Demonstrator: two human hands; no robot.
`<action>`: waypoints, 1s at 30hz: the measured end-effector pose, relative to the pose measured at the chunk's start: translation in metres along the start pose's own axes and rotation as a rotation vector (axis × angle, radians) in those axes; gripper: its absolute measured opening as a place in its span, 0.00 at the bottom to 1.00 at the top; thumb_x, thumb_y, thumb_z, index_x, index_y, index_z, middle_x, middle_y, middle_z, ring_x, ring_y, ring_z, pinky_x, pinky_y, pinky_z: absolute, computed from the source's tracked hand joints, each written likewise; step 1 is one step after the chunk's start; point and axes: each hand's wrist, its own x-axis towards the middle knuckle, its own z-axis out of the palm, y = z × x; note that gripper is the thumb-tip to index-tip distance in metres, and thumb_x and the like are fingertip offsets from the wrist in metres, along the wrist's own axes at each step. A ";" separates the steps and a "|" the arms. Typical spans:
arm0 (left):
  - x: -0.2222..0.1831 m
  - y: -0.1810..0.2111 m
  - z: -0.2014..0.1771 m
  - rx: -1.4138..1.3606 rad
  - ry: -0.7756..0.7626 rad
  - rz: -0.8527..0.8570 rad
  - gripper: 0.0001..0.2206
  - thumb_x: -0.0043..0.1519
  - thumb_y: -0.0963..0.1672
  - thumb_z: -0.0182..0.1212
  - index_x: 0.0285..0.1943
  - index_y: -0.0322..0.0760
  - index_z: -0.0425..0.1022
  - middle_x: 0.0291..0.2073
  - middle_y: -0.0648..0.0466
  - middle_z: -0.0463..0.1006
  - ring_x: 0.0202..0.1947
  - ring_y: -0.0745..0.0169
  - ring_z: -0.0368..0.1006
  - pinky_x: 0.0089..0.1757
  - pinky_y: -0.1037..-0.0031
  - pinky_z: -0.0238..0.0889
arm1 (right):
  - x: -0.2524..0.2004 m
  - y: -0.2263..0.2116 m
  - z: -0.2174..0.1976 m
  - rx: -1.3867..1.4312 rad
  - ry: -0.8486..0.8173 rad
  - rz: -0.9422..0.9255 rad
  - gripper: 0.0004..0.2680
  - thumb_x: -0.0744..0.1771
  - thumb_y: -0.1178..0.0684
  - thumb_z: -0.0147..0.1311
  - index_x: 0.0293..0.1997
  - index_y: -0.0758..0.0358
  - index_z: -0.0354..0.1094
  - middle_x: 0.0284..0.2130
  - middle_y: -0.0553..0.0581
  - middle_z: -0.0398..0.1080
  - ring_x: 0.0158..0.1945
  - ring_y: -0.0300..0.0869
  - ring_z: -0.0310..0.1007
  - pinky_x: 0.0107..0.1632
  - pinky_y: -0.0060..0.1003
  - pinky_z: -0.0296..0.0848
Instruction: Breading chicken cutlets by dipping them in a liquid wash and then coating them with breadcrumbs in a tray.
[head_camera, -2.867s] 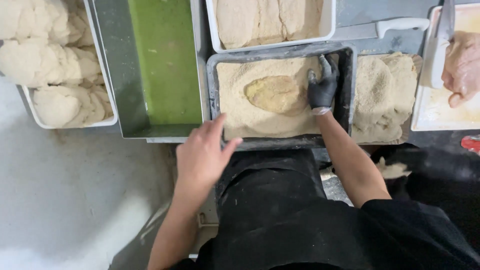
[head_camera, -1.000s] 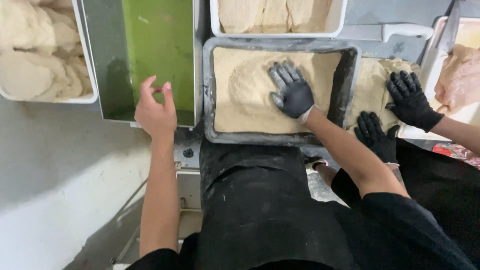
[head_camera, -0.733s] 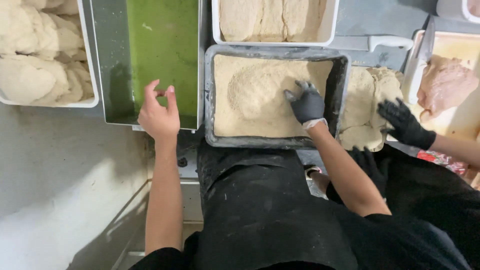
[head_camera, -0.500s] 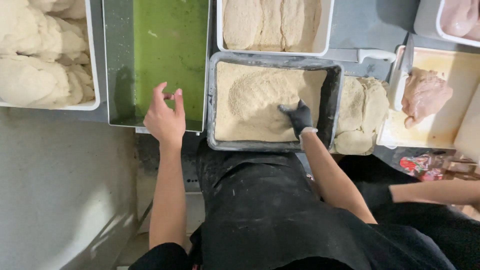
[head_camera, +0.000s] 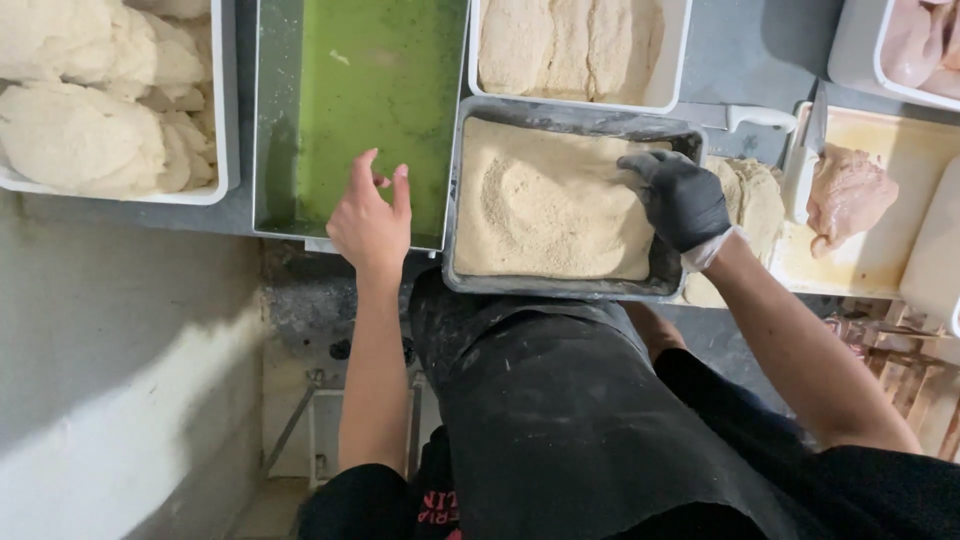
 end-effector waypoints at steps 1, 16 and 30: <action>0.001 0.003 -0.001 0.007 -0.017 -0.006 0.19 0.74 0.55 0.56 0.64 0.45 0.70 0.36 0.55 0.83 0.21 0.63 0.73 0.27 0.74 0.57 | 0.001 -0.016 -0.022 0.088 0.010 -0.162 0.09 0.70 0.57 0.57 0.55 0.48 0.76 0.48 0.55 0.78 0.54 0.58 0.77 0.50 0.51 0.79; 0.000 0.002 0.010 0.132 -0.061 -0.041 0.18 0.73 0.58 0.54 0.63 0.51 0.70 0.37 0.59 0.84 0.26 0.59 0.80 0.30 0.68 0.67 | -0.061 0.008 0.171 0.424 -0.614 0.591 0.37 0.62 0.43 0.70 0.77 0.66 0.53 0.66 0.72 0.66 0.70 0.61 0.65 0.68 0.56 0.67; 0.000 0.007 0.006 0.138 0.030 0.046 0.16 0.73 0.54 0.59 0.56 0.43 0.77 0.29 0.55 0.83 0.18 0.64 0.73 0.26 0.79 0.61 | 0.039 0.040 0.199 1.115 0.460 0.453 0.18 0.73 0.37 0.42 0.63 0.56 0.70 0.58 0.66 0.68 0.65 0.60 0.68 0.67 0.52 0.67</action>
